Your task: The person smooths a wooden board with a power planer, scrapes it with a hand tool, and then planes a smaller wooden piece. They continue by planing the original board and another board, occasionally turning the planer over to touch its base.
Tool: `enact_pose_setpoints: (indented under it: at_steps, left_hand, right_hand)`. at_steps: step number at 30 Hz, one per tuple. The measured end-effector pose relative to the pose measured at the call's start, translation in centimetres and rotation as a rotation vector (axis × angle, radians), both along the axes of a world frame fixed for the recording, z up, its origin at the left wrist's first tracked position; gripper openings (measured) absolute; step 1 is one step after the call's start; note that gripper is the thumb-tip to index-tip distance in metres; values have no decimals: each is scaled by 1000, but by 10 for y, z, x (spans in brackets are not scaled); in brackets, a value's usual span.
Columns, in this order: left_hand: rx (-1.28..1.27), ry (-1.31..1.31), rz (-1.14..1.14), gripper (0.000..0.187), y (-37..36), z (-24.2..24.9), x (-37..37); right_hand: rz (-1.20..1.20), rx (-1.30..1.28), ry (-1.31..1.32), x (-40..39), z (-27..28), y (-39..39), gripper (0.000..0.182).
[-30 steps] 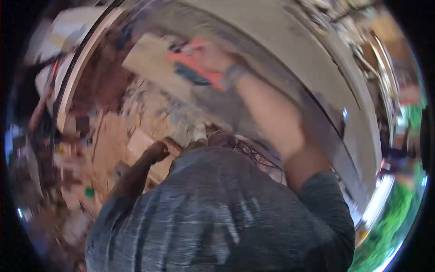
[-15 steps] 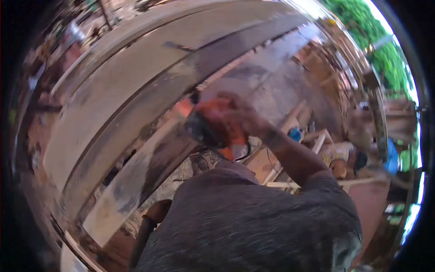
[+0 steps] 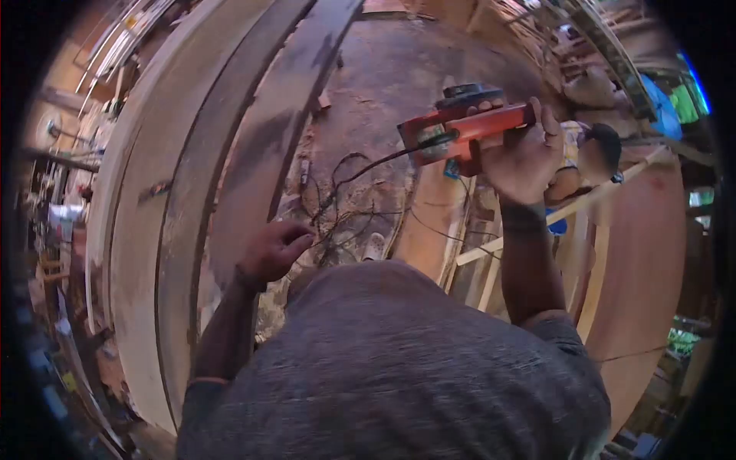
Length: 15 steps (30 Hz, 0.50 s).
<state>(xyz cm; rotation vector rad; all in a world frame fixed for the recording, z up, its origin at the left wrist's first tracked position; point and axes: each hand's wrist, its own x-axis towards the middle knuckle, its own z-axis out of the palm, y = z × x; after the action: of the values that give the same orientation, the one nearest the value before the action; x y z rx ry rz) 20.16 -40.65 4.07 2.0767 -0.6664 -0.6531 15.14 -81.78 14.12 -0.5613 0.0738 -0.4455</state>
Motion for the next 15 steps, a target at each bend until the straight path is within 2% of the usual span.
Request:
enact_pose_setpoints:
  at_steps: [3, 4, 5, 7, 9, 12, 15]
  left_hand:
    - [-45, -64, -218, 22, -63, 7, 41]
    - [-76, -70, -283, 22, -79, 6, 53]
    - [-93, -71, -298, 21, -95, 6, 65]
    - [-131, -71, -319, 20, -123, 8, 89]
    - [-158, -51, -354, 20, -150, 0, 115]
    - [-134, 2, -399, 25, -184, -7, 149]
    - [-153, -16, -399, 39, -219, -32, 187]
  right_hand:
    - [-118, 23, 33, 1, -7, -38, 33]
    - [-247, -46, 54, 3, -16, -46, 32]
    - [-374, -119, 75, 7, -28, -56, 31]
    - [-421, -100, 82, 15, -39, -77, 31]
    - [-261, 84, 50, 22, -39, -99, 35]
    - [-309, -28, 213, 49, -41, -100, 26]
    - [-257, 44, 273, 98, -49, -107, 34]
